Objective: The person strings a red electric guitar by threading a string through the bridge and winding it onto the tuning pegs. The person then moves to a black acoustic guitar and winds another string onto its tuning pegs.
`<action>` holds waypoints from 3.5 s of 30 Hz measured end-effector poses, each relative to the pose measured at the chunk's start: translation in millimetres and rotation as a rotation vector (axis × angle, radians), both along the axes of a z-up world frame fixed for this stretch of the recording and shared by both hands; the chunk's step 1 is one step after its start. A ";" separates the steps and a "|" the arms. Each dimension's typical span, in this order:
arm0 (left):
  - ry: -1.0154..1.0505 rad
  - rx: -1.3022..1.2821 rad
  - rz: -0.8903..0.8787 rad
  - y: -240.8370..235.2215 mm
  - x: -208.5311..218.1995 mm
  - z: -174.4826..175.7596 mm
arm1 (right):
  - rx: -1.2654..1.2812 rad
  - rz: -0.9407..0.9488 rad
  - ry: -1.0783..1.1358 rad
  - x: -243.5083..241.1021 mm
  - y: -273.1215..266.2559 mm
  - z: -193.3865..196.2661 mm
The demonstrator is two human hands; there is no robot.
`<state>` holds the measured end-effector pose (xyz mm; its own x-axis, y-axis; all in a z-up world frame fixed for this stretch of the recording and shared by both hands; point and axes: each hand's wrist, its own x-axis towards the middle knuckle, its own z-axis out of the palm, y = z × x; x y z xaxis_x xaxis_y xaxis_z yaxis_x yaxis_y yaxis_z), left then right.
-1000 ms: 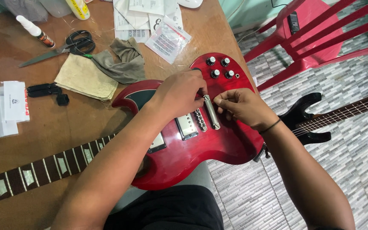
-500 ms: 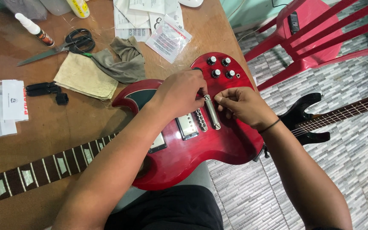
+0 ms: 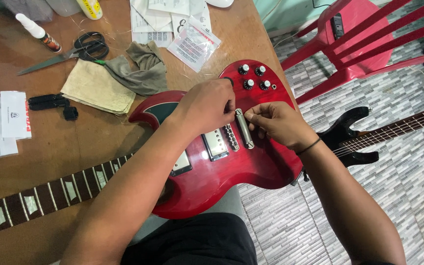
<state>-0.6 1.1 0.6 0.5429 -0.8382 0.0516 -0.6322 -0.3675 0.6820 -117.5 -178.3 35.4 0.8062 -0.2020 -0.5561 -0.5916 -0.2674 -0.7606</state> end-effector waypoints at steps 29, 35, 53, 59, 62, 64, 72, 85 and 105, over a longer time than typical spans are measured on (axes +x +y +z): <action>0.003 -0.240 -0.054 3.7 -12.5 5.7 | -0.009 -0.081 -0.126 -7.5 10.4 21.6; 0.018 -0.399 -0.018 1.7 -16.6 5.4 | 0.029 -0.047 -0.184 -11.8 10.8 33.2; 0.211 -0.618 -0.141 2.6 -13.7 20.4 | 0.130 -0.085 -0.216 -29.9 -22.2 11.8; 0.279 -0.603 -0.149 7.7 -13.4 24.6 | 0.179 -0.019 -0.166 -23.2 -15.9 27.0; 0.300 -0.591 -0.149 8.8 -14.5 26.7 | 0.175 -0.006 -0.169 -21.9 -14.9 31.6; 0.299 -0.583 -0.149 8.6 -14.3 28.1 | 0.165 0.005 -0.175 -21.3 -13.7 33.1; 0.215 -0.631 -0.118 -0.6 -14.1 21.8 | 0.286 -0.214 -0.318 -23.3 -0.2 28.8; 0.119 -0.585 -0.067 -0.3 -16.1 24.1 | 0.175 -0.170 -0.378 -24.5 -12.5 12.4; -0.162 -0.162 -0.099 -35.0 -33.4 23.0 | 0.112 0.295 -0.472 6.1 -78.6 -17.2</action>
